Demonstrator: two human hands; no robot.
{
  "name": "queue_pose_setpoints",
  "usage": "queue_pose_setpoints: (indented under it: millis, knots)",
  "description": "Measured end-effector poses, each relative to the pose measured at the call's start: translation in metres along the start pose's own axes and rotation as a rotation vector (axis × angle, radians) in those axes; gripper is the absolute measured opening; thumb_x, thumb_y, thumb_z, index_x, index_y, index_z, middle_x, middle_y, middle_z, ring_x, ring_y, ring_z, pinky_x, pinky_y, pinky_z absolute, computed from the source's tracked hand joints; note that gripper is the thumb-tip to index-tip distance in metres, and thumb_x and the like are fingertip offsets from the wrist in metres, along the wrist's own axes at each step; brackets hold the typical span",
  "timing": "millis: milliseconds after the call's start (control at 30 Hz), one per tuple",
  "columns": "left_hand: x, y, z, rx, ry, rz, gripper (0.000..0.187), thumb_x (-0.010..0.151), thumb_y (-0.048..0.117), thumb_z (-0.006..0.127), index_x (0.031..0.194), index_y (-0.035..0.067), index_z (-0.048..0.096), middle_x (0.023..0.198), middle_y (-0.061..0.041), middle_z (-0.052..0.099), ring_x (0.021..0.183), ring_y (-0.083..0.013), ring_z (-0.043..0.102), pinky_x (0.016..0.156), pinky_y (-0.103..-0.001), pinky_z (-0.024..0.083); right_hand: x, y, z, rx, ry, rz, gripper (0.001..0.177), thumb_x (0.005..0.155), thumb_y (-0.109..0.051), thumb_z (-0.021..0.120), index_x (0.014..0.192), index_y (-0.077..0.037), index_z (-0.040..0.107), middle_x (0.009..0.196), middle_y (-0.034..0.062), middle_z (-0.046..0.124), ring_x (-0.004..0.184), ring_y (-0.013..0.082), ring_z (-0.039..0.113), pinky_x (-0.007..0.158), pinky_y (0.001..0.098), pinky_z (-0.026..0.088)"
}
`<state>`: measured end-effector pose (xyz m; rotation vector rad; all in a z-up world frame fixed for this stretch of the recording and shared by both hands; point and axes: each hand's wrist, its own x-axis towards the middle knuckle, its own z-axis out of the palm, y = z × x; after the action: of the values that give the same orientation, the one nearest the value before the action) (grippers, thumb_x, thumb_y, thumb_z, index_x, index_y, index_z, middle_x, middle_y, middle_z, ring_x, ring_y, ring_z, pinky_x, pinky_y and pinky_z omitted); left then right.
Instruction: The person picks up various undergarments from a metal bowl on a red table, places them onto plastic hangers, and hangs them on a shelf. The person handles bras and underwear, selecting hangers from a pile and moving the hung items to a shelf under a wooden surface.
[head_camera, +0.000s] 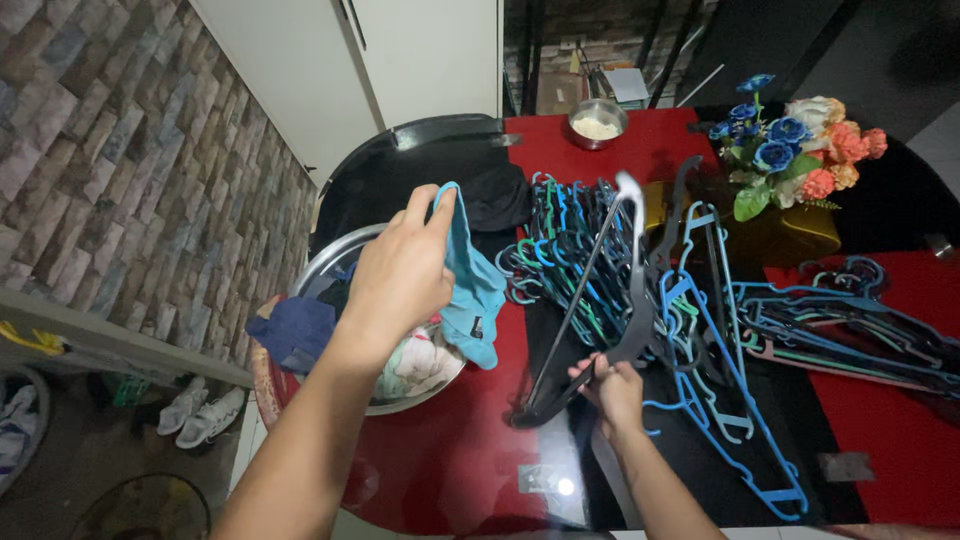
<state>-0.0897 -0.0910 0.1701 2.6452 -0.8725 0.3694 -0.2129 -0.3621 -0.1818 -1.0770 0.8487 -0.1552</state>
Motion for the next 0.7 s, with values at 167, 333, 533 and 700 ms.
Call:
queue_pose_setpoints:
  millis: [167, 333, 533, 700]
  knots:
    - [-0.001, 0.000, -0.004, 0.021, 0.005, -0.023, 0.079, 0.063, -0.001, 0.073, 0.139, -0.001, 0.050, 0.136, -0.015, 0.052, 0.106, -0.0371, 0.064, 0.080, -0.049, 0.056, -0.005, -0.049, 0.010, 0.042, -0.151, -0.535, 0.014, 0.106, -0.019, 0.059, 0.110, -0.005, 0.059, 0.087, 0.0057, 0.063, 0.072, 0.0158, 0.064, 0.068, 0.0331, 0.057]
    - [0.005, -0.017, -0.026, 0.142, -0.012, -0.175, 0.077, 0.067, 0.003, 0.073, 0.141, 0.004, 0.050, 0.132, -0.014, 0.053, 0.105, -0.0363, 0.065, 0.078, -0.051, 0.056, -0.049, -0.145, -0.009, -0.477, -0.182, -1.115, 0.021, 0.101, -0.004, 0.061, 0.118, 0.005, 0.067, 0.107, 0.0020, 0.070, 0.095, 0.0090, 0.061, 0.086, 0.0272, 0.049]
    - [0.012, -0.030, -0.052, 0.222, 0.123, -0.085, 0.076, 0.063, 0.000, 0.072, 0.137, 0.008, 0.056, 0.132, -0.013, 0.057, 0.107, -0.0368, 0.065, 0.077, -0.050, 0.057, -0.103, -0.211, 0.030, -0.727, -0.131, -1.064, 0.005, 0.095, -0.004, 0.067, 0.095, 0.001, 0.067, 0.073, 0.0084, 0.058, 0.066, 0.0172, 0.050, 0.060, 0.0368, 0.040]
    - [0.024, -0.013, -0.056, 0.141, 0.026, 0.124, 0.065, 0.065, 0.002, 0.074, 0.129, 0.009, 0.061, 0.127, -0.012, 0.059, 0.108, -0.0359, 0.065, 0.083, -0.047, 0.056, -0.119, -0.216, 0.108, -0.904, -0.204, -1.346, 0.019, 0.090, -0.010, 0.074, 0.087, -0.001, 0.057, 0.070, 0.0177, 0.053, 0.062, 0.0317, 0.053, 0.059, 0.0399, 0.041]
